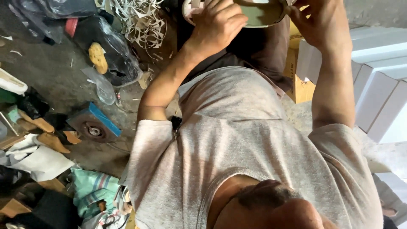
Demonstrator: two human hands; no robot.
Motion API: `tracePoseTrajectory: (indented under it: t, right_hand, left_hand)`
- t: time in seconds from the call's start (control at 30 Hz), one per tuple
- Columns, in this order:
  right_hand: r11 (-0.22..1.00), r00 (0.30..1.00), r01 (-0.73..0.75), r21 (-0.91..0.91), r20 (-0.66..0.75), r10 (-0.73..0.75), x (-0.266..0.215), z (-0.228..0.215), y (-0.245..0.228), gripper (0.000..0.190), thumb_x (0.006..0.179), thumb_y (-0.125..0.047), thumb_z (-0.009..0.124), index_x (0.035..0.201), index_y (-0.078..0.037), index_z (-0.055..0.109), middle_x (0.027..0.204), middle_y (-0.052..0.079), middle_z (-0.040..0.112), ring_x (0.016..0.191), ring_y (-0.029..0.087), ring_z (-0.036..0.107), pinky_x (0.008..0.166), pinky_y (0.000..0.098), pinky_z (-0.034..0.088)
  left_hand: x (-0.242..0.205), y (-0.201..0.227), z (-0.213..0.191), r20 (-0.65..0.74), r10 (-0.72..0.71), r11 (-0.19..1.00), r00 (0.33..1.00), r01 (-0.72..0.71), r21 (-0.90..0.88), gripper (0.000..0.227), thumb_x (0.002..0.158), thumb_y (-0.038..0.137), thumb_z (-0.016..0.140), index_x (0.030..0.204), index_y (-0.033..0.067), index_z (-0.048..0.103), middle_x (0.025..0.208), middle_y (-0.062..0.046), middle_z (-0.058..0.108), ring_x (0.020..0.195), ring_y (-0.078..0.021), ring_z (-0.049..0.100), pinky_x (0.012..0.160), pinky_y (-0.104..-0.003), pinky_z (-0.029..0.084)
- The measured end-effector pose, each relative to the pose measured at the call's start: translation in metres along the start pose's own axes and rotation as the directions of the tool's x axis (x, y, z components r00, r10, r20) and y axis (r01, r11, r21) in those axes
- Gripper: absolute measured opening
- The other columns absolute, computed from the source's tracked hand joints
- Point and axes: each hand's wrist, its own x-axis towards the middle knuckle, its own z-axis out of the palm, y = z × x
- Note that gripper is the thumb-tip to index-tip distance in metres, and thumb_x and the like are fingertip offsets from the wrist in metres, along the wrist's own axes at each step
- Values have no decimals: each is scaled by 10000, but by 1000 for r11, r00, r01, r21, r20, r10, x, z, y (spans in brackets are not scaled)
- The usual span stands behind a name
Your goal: Inspecting a sandal and placing a cardboard insert inside to maintain its shape.
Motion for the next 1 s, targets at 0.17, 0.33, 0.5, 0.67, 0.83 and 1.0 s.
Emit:
tracePoseTrajectory:
  t: [0.17,0.33,0.5,0.67,0.83,1.0]
  right_hand:
    - [999,998,-41,-17,41,42,1,9,-7,95,1164,-45,709,1177,46,683,1073,140,783,688,266,667,578,416,462]
    - [996,999,-19,87,28,16,1,16,4,108,1154,25,708,1156,120,656,1038,220,743,789,313,685,590,409,503]
    - [1000,1000,8,13,9,-8,0,22,8,154,1139,9,733,1017,94,690,932,169,737,675,266,595,562,404,408]
    - [986,999,35,166,-8,-34,4,20,-4,62,1085,130,643,1142,113,626,1049,217,695,904,312,706,654,391,510]
    - [995,998,-46,90,-32,49,-2,32,11,52,1115,33,711,1095,54,668,912,159,683,767,248,650,607,386,434]
    - [986,991,-133,98,-5,134,2,36,8,117,1140,-34,735,1082,12,645,837,86,614,592,162,452,519,358,340]
  left_hand:
    - [0,-29,45,476,10,990,879,-76,119,172,699,-100,725,619,26,639,801,-93,649,649,-277,654,463,-381,517]
    - [-6,-34,61,535,75,871,841,-317,376,193,581,0,742,636,181,709,690,-9,653,673,-204,640,502,-333,490]
    - [-13,-33,73,449,54,882,892,-254,397,210,603,-25,735,642,177,694,773,-21,676,665,-167,657,498,-291,543]
    - [-10,-31,75,396,61,810,916,-277,517,207,606,68,765,627,247,662,738,60,613,715,-129,598,531,-280,464]
    - [-15,-35,78,360,48,863,932,-220,455,230,608,-25,750,648,182,658,767,4,620,695,-151,604,493,-285,491]
    - [-1,-46,41,508,-42,996,860,76,-47,78,892,132,720,958,92,723,870,-87,730,731,-340,695,500,-493,508]
